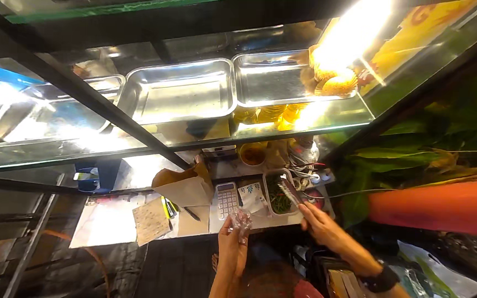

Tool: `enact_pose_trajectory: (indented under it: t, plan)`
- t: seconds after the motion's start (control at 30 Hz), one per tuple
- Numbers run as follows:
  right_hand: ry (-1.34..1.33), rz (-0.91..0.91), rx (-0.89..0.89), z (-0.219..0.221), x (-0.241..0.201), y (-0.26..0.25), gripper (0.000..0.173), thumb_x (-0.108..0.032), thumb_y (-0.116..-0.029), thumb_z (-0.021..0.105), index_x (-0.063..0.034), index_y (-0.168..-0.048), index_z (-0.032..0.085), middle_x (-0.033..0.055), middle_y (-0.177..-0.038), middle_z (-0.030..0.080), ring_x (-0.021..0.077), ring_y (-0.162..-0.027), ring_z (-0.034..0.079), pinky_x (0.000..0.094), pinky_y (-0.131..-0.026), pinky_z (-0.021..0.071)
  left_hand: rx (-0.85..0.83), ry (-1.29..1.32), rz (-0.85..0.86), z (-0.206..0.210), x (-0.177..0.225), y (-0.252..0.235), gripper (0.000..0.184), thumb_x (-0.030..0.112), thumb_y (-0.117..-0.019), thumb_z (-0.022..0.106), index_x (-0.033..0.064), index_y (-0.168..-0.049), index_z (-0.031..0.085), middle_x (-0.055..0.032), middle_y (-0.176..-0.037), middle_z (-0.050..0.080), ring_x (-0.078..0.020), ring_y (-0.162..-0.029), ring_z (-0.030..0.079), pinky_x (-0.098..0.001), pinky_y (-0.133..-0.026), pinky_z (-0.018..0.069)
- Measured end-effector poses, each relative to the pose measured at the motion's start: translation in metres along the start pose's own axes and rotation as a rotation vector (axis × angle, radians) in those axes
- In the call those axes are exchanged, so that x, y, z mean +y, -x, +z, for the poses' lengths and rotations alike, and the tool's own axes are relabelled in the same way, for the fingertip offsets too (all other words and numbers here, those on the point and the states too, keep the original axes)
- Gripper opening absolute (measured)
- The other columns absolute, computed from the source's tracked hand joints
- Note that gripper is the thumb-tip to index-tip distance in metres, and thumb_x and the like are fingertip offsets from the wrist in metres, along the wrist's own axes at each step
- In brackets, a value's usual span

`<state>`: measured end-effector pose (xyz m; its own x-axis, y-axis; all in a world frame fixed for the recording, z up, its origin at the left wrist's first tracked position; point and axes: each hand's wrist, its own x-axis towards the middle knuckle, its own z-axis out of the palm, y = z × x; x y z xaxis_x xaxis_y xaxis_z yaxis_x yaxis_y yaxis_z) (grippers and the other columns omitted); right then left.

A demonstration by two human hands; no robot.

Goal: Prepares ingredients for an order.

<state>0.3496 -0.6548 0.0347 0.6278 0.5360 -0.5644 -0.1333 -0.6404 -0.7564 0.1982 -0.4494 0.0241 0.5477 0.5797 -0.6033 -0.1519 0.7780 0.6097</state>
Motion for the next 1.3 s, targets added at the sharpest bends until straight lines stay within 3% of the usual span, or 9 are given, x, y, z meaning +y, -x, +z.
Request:
enact_pose_trajectory:
  t: [0.1,0.2,0.3,0.5,0.77,1.0,1.1,1.2,1.3]
  plan:
    - [0.688,0.095,0.119,-0.043,-0.020,-0.016,0.055,-0.045,-0.1047,0.051,-0.0122,-0.149,0.051,0.0225,-0.118,0.067,0.0409,-0.102,0.068,0.0605,-0.087,0.0534,-0.017,-0.030,0.091,0.003,0.005,-0.014,0.028,-0.016,-0.0848,0.049,-0.0038,-0.106,0.063,-0.0072,-0.090,0.074,-0.0131,-0.079,0.073,-0.0283,-0.071,0.0628]
    - [1.029,0.124,0.120,-0.041,-0.060,-0.039,0.048,-0.027,-0.0937,0.070,-0.0090,-0.138,0.062,0.0274,-0.120,0.065,0.0483,-0.104,0.065,0.0647,-0.081,0.0515,-0.077,-0.118,0.192,0.008,0.006,-0.026,0.022,-0.013,-0.0782,0.063,-0.0017,-0.096,0.069,-0.0070,-0.087,0.074,-0.0122,-0.078,0.071,-0.0279,-0.071,0.0617]
    - [1.218,0.148,-0.010,-0.013,-0.089,-0.073,0.021,-0.003,-0.0917,0.063,0.0027,-0.111,0.070,0.0268,-0.110,0.068,0.0468,-0.103,0.066,0.0614,-0.079,0.0537,-0.079,-0.130,0.192,0.018,0.008,-0.036,0.021,-0.016,-0.0801,0.062,-0.0030,-0.096,0.068,-0.0089,-0.088,0.073,-0.0150,-0.078,0.072,-0.0308,-0.070,0.0623]
    - [1.426,0.119,-0.217,0.028,-0.078,-0.132,0.031,0.010,-0.0923,0.056,0.0080,-0.122,0.064,0.0292,-0.126,0.061,0.0475,-0.119,0.059,0.0602,-0.093,0.0502,-0.100,-0.094,0.107,0.025,-0.001,-0.054,0.018,-0.014,-0.0882,0.061,-0.0057,-0.102,0.068,-0.0134,-0.092,0.074,-0.0214,-0.079,0.073,-0.0355,-0.072,0.0638]
    - [0.993,0.148,0.037,-0.069,-0.064,-0.077,0.030,-0.040,-0.0938,0.069,-0.0188,-0.113,0.077,0.0172,-0.109,0.073,0.0413,-0.105,0.067,0.0661,-0.084,0.0511,-0.118,-0.281,-0.046,0.009,-0.032,-0.095,0.021,-0.006,-0.0928,0.066,-0.0111,-0.113,0.066,-0.0184,-0.100,0.072,-0.0232,-0.086,0.072,-0.0371,-0.079,0.0626]
    - [-0.008,-0.050,0.079,-0.051,0.012,-0.035,0.041,-0.029,-0.0979,0.067,-0.0107,-0.135,0.068,0.0040,-0.087,0.074,0.0117,-0.062,0.063,0.0314,-0.057,0.0548,-0.287,-0.336,-0.204,0.047,-0.076,-0.106,0.024,-0.001,-0.0956,0.066,-0.0102,-0.118,0.065,-0.0179,-0.101,0.071,-0.0213,-0.086,0.071,-0.0356,-0.082,0.0611]
    - [0.115,-0.065,0.195,-0.022,0.027,-0.023,0.044,-0.038,-0.0963,0.068,-0.0163,-0.135,0.069,0.0021,-0.093,0.075,0.0119,-0.065,0.067,0.0341,-0.061,0.0578,-0.315,-0.286,-0.231,0.057,-0.078,-0.100,0.024,-0.001,-0.0971,0.063,-0.0098,-0.119,0.064,-0.0173,-0.101,0.071,-0.0210,-0.085,0.071,-0.0355,-0.081,0.0614]
    - [0.494,-0.051,0.306,-0.003,0.022,-0.014,0.039,-0.045,-0.0975,0.063,-0.0325,-0.134,0.070,0.0020,-0.112,0.076,0.0235,-0.096,0.073,0.0547,-0.084,0.0574,-0.273,-0.276,-0.235,0.055,-0.083,-0.101,0.024,-0.001,-0.0979,0.062,-0.0101,-0.120,0.063,-0.0185,-0.103,0.071,-0.0226,-0.085,0.072,-0.0369,-0.080,0.0615]
    - [0.817,-0.039,0.255,0.009,0.001,-0.009,0.038,-0.041,-0.0998,0.060,-0.0357,-0.137,0.067,0.0101,-0.110,0.074,0.0344,-0.095,0.072,0.0592,-0.077,0.0554,-0.178,-0.350,-0.215,0.047,-0.092,-0.103,0.024,0.001,-0.0980,0.063,-0.0106,-0.119,0.062,-0.0196,-0.101,0.070,-0.0229,-0.084,0.070,-0.0372,-0.078,0.0605]
